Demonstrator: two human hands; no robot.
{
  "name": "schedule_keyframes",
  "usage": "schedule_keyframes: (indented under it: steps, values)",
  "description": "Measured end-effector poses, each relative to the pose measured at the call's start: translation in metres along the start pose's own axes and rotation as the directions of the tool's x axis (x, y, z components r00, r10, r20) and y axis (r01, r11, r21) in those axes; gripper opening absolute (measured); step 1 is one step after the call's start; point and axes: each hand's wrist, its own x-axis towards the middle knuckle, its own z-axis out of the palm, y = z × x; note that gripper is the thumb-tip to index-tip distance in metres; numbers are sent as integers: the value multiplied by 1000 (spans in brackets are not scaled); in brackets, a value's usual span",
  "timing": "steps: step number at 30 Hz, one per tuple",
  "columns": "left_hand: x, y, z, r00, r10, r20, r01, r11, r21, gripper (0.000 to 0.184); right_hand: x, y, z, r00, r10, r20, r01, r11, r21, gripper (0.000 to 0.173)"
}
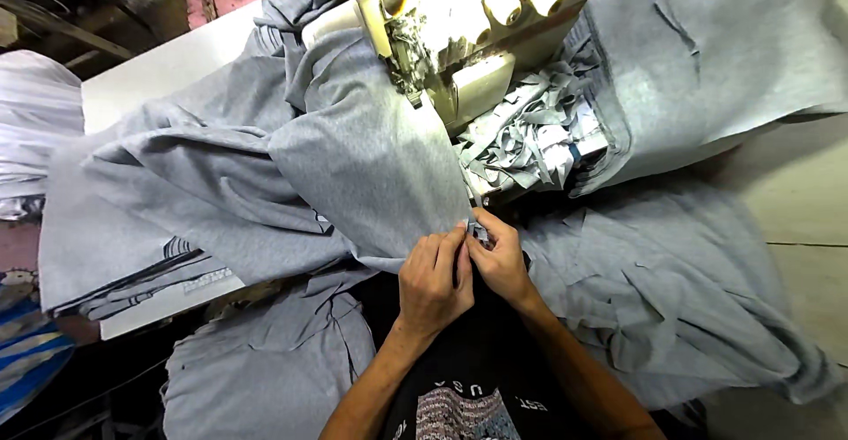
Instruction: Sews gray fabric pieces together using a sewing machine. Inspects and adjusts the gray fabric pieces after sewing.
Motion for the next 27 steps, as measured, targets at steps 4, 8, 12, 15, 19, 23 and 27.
schedule_keyframes:
  steps: [4, 8, 12, 15, 19, 23, 27]
  values:
    - [8, 1, -1, 1000, 2, -2, -2, 1000, 18, 28, 7, -3, 1, 1000, -6, -14, 6, 1000, -1, 10]
    - [17, 2, -4, 999, -18, 41, 15, 998, 59, 35, 16, -8, 3, 1000, 0, -17, 0, 1000, -1, 6]
    - [19, 2, -10, 997, -50, 55, 47, 997, 69, 36, 23, -11, 6, 1000, 8, -14, -8, 1000, 9, 6]
    - [19, 1, -14, 998, -61, -7, 62, 994, 94, 20, 23, -9, 8, 1000, 9, -28, -9, 1000, -3, 5]
    - [16, -4, -11, 998, -14, -64, 20, 995, 94, 14, 17, -8, 10, 998, 29, -52, -28, 1000, 6, 8]
    - [22, -8, -9, 996, 22, -89, -12, 994, 113, 14, 19, -10, 10, 998, 18, -57, -18, 1000, 6, 9]
    - [35, -6, -8, 994, 26, -110, -11, 991, 132, 15, 27, -13, 11, 999, -25, -44, 25, 1000, -14, 9]
